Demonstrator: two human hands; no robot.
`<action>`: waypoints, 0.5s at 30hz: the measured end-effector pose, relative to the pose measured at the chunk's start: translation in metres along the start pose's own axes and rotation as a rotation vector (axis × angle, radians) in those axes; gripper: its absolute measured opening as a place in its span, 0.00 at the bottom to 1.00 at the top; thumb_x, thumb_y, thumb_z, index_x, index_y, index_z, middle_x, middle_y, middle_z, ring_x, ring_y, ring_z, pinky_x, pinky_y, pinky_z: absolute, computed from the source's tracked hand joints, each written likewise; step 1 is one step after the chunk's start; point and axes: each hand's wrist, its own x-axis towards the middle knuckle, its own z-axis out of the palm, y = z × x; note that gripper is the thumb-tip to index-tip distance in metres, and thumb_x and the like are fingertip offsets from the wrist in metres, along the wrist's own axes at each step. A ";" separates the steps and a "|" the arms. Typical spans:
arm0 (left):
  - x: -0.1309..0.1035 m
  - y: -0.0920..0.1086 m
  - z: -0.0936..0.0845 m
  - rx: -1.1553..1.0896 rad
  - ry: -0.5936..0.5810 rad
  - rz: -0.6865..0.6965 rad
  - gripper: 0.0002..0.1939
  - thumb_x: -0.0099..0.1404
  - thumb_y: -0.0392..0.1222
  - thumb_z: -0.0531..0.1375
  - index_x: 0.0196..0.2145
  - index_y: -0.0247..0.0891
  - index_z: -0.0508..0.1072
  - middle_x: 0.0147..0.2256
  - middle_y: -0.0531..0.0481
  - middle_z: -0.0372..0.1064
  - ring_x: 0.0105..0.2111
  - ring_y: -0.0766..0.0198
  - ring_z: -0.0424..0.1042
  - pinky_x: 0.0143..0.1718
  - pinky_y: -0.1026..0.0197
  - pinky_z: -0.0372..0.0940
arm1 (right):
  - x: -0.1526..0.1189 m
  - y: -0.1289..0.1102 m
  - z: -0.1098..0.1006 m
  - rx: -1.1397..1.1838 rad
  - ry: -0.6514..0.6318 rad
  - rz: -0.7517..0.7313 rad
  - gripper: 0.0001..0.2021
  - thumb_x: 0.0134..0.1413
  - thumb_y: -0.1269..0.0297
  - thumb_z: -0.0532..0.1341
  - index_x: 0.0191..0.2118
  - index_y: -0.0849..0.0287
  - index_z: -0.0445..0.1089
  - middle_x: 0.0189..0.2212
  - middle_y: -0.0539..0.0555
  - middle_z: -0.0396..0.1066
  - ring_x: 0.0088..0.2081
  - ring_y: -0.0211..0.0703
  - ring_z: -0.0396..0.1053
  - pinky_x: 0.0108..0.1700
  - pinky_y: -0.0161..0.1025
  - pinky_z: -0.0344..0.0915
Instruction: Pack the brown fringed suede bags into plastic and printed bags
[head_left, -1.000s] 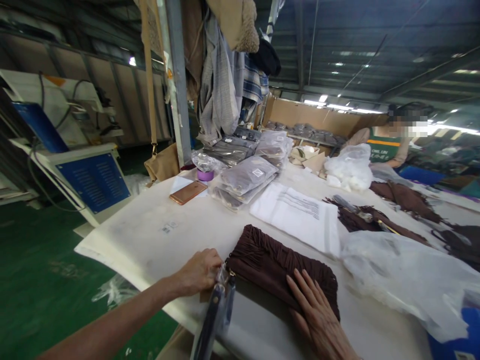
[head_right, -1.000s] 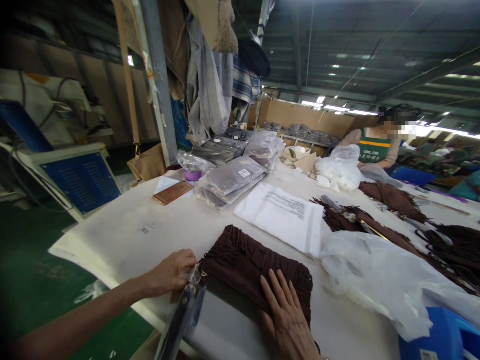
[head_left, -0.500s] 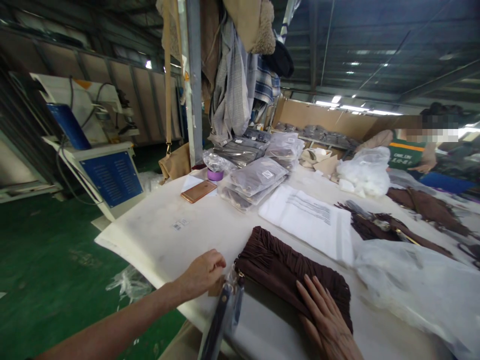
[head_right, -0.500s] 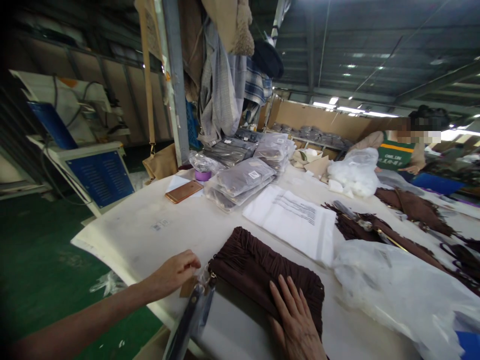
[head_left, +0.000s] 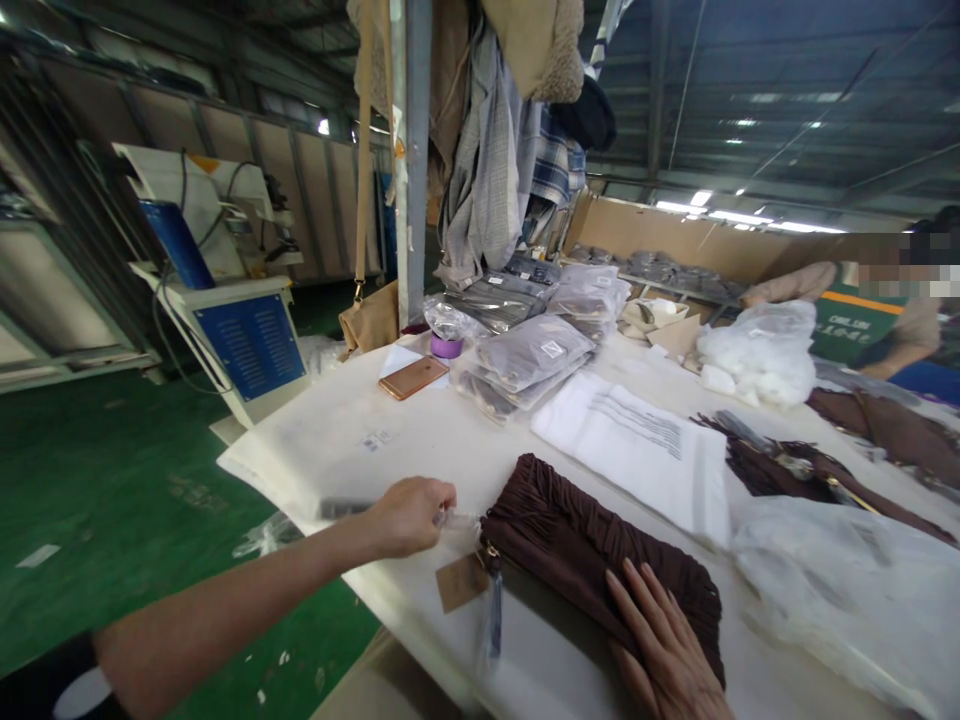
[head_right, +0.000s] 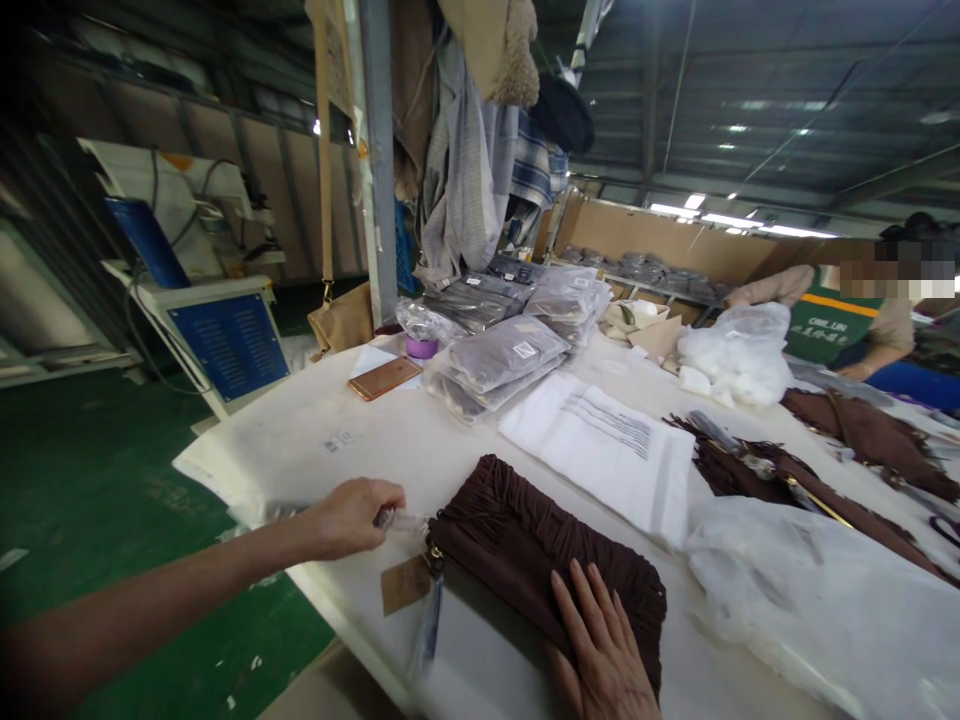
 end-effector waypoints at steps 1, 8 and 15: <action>0.002 0.001 -0.006 0.056 0.027 0.042 0.10 0.51 0.25 0.56 0.30 0.35 0.70 0.32 0.46 0.68 0.36 0.54 0.68 0.43 0.49 0.60 | 0.000 -0.001 0.000 0.006 -0.006 0.009 0.32 0.59 0.60 0.51 0.66 0.54 0.39 0.64 0.55 0.47 0.61 0.56 0.53 0.53 0.51 0.64; 0.026 0.026 -0.012 0.809 0.623 0.843 0.12 0.65 0.28 0.48 0.32 0.33 0.71 0.37 0.42 0.70 0.47 0.55 0.66 0.57 0.41 0.51 | -0.003 -0.003 0.001 -0.022 -0.046 0.015 0.32 0.59 0.60 0.51 0.66 0.56 0.38 0.64 0.57 0.47 0.62 0.55 0.50 0.54 0.51 0.63; 0.048 0.050 0.001 0.791 0.611 1.480 0.11 0.66 0.34 0.52 0.43 0.37 0.72 0.58 0.46 0.58 0.60 0.56 0.53 0.61 0.53 0.51 | -0.002 -0.008 0.004 -0.042 0.057 0.008 0.33 0.60 0.55 0.49 0.66 0.60 0.38 0.60 0.62 0.56 0.59 0.58 0.56 0.52 0.53 0.62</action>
